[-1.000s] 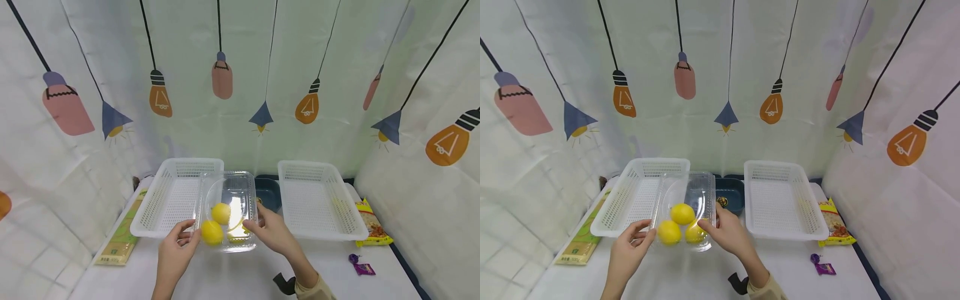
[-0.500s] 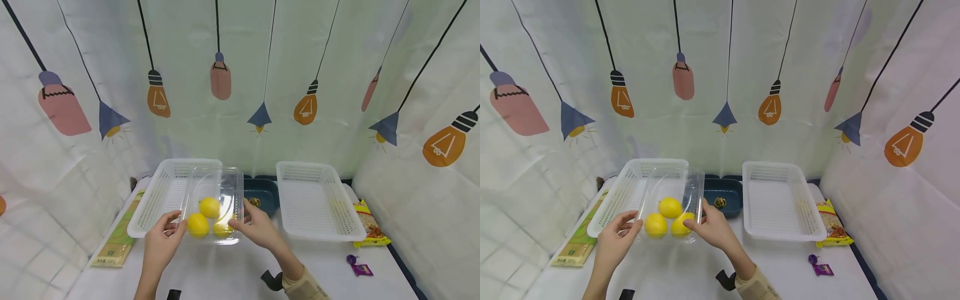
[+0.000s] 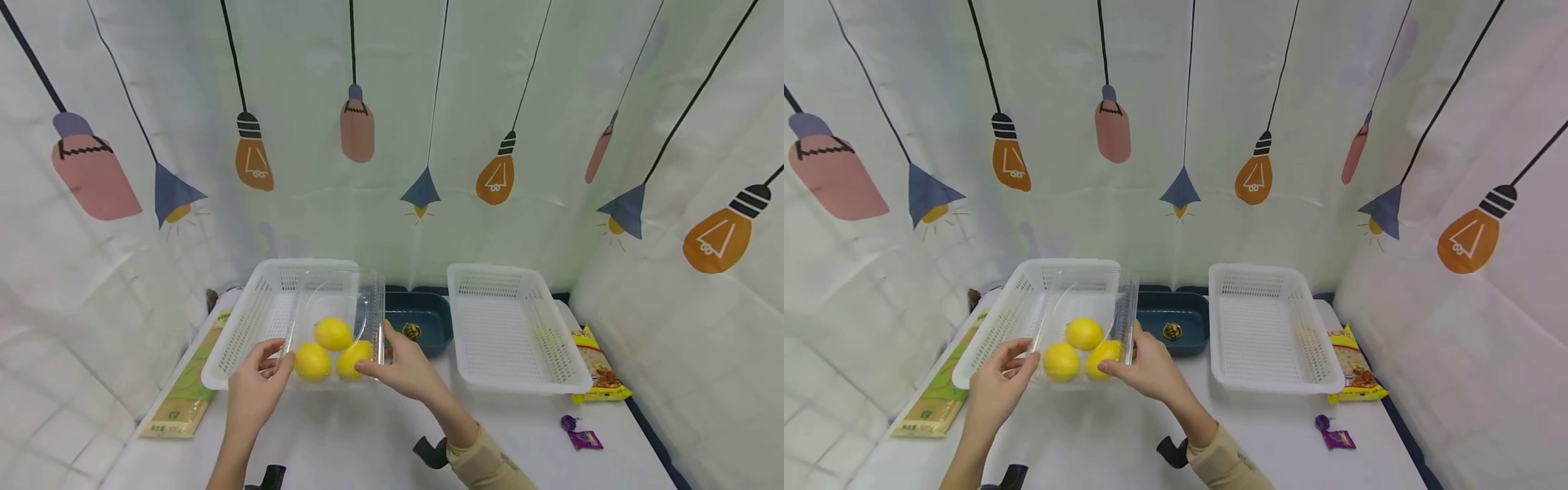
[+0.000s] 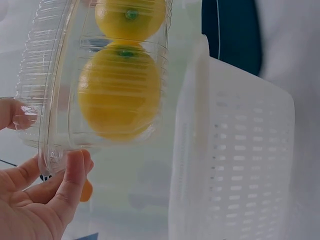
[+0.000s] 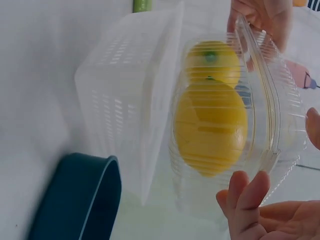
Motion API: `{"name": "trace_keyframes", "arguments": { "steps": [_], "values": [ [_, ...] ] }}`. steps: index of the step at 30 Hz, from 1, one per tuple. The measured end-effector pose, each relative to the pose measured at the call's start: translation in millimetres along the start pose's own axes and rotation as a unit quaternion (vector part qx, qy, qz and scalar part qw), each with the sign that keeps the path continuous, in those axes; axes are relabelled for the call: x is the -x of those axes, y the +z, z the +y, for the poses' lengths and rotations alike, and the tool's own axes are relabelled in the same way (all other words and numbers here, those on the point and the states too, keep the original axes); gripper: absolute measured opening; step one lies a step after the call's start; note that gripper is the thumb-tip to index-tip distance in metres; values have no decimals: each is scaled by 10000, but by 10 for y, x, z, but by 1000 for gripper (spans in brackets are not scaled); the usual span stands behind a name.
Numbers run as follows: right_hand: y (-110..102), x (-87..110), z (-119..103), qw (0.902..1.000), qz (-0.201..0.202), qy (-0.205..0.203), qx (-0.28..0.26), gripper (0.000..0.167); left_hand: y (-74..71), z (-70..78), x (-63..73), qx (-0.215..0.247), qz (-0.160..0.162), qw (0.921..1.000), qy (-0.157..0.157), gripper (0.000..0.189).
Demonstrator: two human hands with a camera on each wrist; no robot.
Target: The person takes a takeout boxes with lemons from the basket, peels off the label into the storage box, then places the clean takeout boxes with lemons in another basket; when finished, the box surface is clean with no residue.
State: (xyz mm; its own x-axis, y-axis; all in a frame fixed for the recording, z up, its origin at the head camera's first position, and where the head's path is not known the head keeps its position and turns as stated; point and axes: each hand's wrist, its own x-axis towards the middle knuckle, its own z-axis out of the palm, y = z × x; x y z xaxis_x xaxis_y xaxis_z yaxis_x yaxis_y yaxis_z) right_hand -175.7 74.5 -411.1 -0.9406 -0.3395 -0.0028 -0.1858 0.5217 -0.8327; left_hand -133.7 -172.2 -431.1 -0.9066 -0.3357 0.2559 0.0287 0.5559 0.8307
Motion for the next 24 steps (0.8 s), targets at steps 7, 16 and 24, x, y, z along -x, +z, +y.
{"name": "trace_keyframes", "arguments": {
  "steps": [7,16,24],
  "values": [
    [98,-85,-23,9999,5,81,60,95,24,-95,-55,-105,78,9999,43,35],
    [276,-243,-44,9998,21,-100,-154,91,-82,-210,-250,-329,-155,9993,-4,38],
    [368,-432,-74,9996,-6,-139,-235,83,-130,-302,-418,-466,-123,9988,110,39]
  ]
}}
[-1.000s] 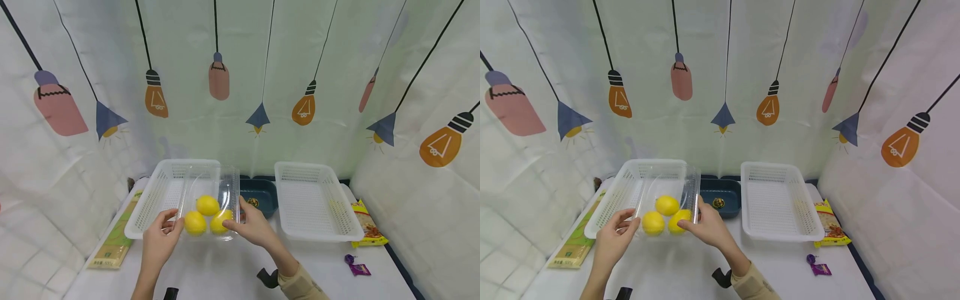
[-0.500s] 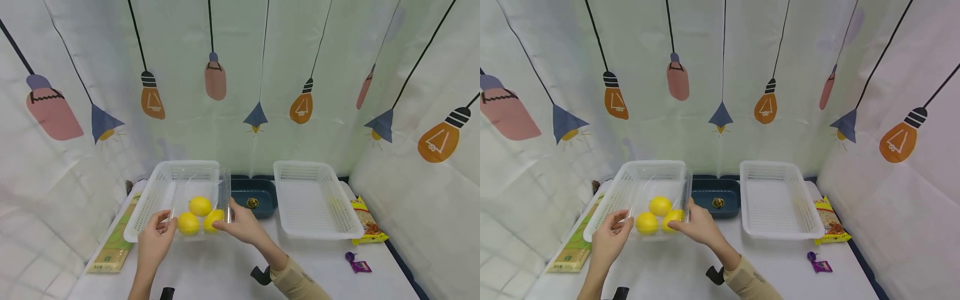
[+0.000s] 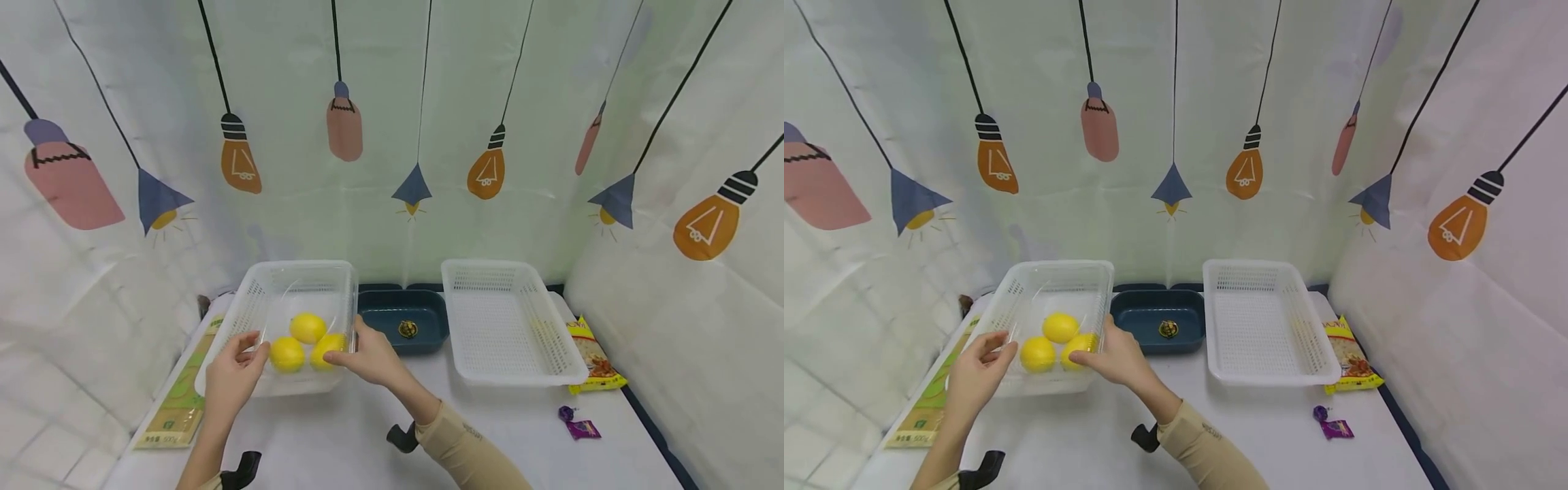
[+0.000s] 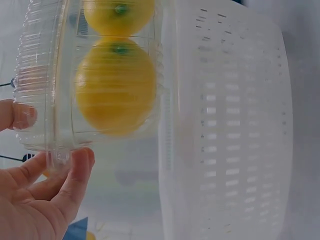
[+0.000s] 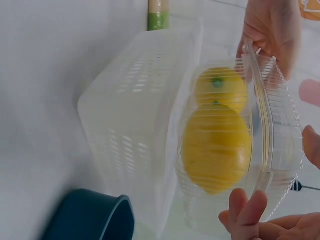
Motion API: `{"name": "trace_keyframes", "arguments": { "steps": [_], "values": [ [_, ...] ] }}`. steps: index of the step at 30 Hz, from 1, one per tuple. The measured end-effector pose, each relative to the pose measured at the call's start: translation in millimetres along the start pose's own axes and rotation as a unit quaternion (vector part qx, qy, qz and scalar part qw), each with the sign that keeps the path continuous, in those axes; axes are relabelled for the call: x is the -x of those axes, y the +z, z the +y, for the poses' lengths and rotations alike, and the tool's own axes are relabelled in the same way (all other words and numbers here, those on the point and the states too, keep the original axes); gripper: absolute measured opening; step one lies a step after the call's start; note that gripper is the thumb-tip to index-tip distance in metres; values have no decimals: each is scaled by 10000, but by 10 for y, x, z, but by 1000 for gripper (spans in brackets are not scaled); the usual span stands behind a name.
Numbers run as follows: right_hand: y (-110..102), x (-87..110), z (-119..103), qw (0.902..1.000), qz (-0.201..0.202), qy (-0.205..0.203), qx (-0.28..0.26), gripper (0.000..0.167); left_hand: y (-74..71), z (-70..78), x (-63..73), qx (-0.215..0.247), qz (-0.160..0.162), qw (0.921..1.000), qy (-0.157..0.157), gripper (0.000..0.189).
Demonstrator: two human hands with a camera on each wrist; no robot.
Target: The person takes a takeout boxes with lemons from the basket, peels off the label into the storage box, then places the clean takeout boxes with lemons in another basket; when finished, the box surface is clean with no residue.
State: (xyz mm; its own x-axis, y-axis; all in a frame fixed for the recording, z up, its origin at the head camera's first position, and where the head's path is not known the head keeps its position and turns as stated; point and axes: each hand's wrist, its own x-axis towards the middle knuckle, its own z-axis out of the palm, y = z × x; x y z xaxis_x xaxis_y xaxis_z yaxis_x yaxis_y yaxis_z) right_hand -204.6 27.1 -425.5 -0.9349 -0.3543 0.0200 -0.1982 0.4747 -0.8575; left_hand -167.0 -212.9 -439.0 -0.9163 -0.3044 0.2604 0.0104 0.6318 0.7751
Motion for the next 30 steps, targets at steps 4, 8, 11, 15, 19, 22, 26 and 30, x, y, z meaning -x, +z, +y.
{"name": "trace_keyframes", "arguments": {
  "steps": [4,8,11,15,19,22,26,30],
  "values": [
    [38,-76,-9,9999,-116,-9,-4,86,-61,-55,-77,-178,-386,9991,32,43],
    [59,-133,-10,9997,-215,-83,-29,89,-130,-87,-167,-401,-989,9942,113,51],
    [64,-183,-15,9995,-259,-154,0,88,-177,-95,-234,-532,-1341,9893,215,56],
    [66,-251,-22,9995,-244,-135,143,84,-211,-84,-312,-711,-1680,9828,297,60],
    [86,-331,-17,9995,-211,68,214,77,-197,-84,-396,-799,-1952,9773,206,60],
    [121,-390,4,9993,-218,175,255,72,-169,-98,-454,-852,-2064,9747,126,60],
    [182,-456,34,9989,-227,229,339,67,-140,-121,-527,-1065,-2211,9693,140,57],
    [243,-526,47,9985,-204,363,351,59,-135,-145,-624,-1229,-2462,9613,165,54]
  ]
}}
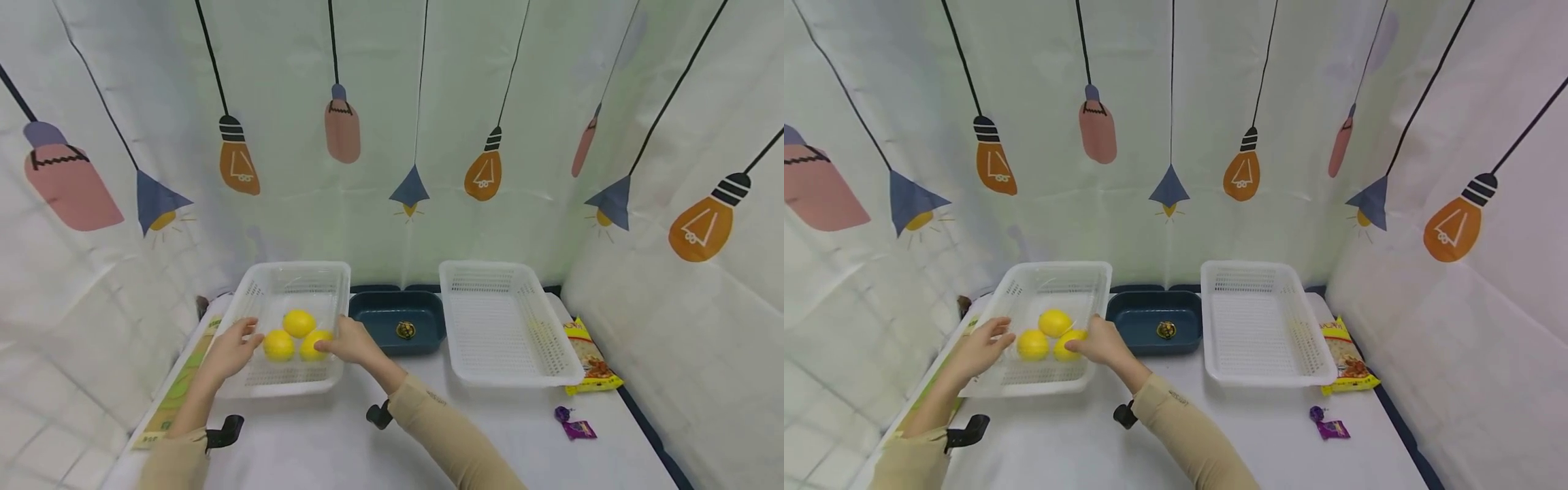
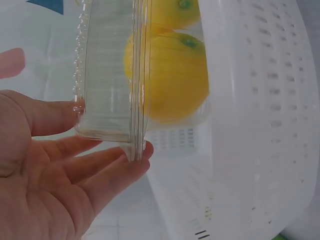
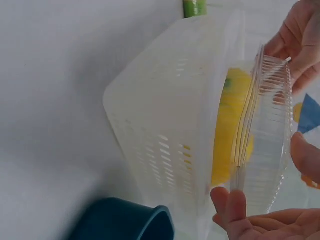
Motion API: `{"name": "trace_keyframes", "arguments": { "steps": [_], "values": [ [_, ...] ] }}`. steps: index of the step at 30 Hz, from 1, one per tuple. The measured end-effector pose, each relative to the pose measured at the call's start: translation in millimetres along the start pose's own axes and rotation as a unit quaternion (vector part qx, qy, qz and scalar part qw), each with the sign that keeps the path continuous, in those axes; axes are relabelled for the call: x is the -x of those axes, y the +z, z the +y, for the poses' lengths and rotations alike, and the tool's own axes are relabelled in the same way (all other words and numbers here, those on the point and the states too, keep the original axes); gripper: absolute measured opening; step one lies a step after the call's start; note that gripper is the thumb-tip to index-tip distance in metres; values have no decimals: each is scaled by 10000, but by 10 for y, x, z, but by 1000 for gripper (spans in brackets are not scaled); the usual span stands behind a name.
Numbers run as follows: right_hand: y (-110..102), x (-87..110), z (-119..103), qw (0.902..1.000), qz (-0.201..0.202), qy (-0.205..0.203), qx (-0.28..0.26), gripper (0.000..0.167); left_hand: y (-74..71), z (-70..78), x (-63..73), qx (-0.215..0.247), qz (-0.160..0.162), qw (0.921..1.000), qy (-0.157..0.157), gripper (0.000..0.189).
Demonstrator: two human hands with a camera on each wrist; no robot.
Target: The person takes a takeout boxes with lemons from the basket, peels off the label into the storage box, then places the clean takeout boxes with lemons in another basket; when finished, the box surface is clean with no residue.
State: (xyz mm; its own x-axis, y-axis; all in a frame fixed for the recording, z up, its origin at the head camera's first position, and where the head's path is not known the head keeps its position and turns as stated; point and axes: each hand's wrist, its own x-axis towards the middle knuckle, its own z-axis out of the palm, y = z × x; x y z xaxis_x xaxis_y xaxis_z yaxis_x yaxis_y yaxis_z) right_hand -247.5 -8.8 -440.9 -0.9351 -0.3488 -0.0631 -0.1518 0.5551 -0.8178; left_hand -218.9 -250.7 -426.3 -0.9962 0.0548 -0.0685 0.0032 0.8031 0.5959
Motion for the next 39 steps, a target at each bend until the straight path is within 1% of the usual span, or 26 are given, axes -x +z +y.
{"name": "trace_keyframes", "arguments": {
  "steps": [3,6,9,13,18,22,25,29,34,39],
  "values": [
    [40,-54,-10,9998,17,174,-31,55,-37,-64,-67,-13,-210,9998,-60,54],
    [62,-81,-23,9993,16,360,-122,54,-43,-172,-131,130,-430,9988,-177,56],
    [80,-107,-4,9986,-6,447,-276,54,-12,-279,-195,326,-629,9970,-308,56],
    [95,-139,2,9977,-92,548,-383,53,25,-347,-255,521,-777,9947,-414,56],
    [123,-183,-62,9971,-252,596,-399,55,19,-414,-274,611,-832,9939,-399,55],
    [161,-242,-99,9962,-496,501,-508,56,-1,-462,-285,617,-840,9936,-432,54],
    [181,-275,-107,9947,-590,550,-643,55,15,-490,-329,624,-869,9933,-426,54],
    [217,-294,-84,9910,-626,767,-907,55,57,-516,-383,607,-860,9934,-447,54],
    [276,-292,-37,9857,-647,931,-1251,53,112,-552,-411,606,-917,9921,-606,54],
    [305,-287,-20,9858,-639,936,-1239,56,166,-583,-426,659,-925,9907,-753,54]
  ]
}}
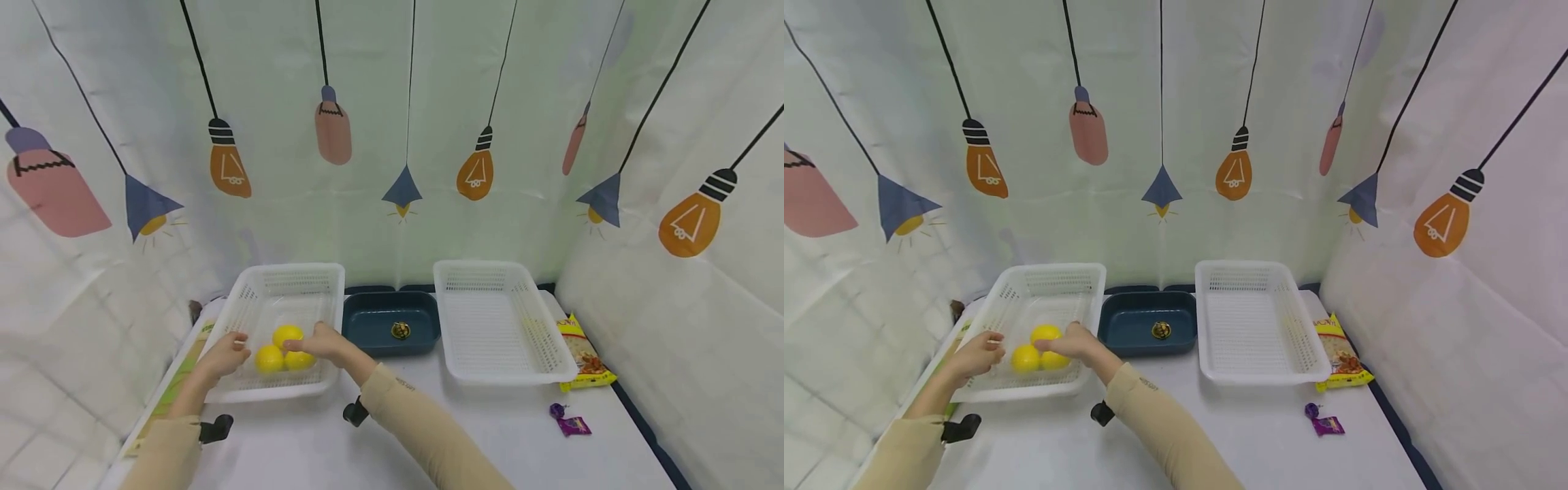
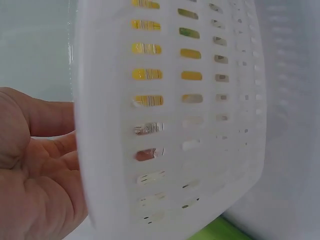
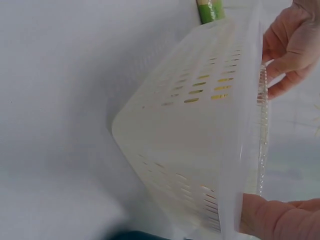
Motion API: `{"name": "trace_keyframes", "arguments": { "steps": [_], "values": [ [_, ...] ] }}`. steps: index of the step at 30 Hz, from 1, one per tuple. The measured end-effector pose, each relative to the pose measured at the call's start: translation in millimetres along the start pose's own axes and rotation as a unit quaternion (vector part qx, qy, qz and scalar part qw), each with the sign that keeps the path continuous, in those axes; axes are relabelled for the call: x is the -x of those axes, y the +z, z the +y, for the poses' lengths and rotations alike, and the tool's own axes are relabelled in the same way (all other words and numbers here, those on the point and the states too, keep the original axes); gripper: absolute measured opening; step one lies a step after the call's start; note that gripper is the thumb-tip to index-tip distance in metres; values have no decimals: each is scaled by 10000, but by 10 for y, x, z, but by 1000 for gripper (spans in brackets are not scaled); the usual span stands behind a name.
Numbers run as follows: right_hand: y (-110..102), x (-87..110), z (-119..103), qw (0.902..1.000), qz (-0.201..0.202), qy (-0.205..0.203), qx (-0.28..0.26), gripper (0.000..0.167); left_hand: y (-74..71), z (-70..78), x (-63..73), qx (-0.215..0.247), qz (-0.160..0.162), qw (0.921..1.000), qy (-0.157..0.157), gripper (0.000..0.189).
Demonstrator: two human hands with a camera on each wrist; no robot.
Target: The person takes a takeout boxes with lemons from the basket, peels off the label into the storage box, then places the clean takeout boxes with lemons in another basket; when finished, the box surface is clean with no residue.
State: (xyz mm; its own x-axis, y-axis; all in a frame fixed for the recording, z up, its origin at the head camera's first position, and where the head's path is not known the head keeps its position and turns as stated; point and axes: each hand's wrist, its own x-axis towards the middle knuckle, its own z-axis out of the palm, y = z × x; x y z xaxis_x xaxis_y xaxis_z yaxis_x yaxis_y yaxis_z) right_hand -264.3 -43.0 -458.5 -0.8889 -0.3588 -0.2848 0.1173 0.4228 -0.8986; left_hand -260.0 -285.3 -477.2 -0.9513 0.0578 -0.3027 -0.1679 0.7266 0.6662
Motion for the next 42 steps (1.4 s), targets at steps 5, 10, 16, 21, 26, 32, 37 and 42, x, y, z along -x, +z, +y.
{"name": "trace_keyframes", "arguments": {
  "steps": [5,10,16,21,26,32,37,42],
  "values": [
    [18,-41,6,9994,-144,66,-320,60,1,-3,-4,78,39,10000,-42,53],
    [73,-98,42,9945,-43,413,-959,86,19,-8,-7,48,103,9999,-119,53],
    [136,-107,69,9919,13,506,-1165,94,39,1,35,-125,178,9998,-10,53],
    [147,-81,47,9923,43,568,-1102,98,33,28,61,-225,177,9996,73,53],
    [167,-41,38,9941,185,579,-903,103,32,33,65,-299,179,9994,26,53],
    [159,68,34,9968,154,324,-709,76,32,56,109,-264,121,9994,-164,56],
    [119,190,56,9964,-27,-61,-848,60,17,78,141,-235,90,9995,-175,59],
    [76,368,97,9926,-279,-497,-1069,61,-9,116,158,-352,153,9991,-203,62]
  ]
}}
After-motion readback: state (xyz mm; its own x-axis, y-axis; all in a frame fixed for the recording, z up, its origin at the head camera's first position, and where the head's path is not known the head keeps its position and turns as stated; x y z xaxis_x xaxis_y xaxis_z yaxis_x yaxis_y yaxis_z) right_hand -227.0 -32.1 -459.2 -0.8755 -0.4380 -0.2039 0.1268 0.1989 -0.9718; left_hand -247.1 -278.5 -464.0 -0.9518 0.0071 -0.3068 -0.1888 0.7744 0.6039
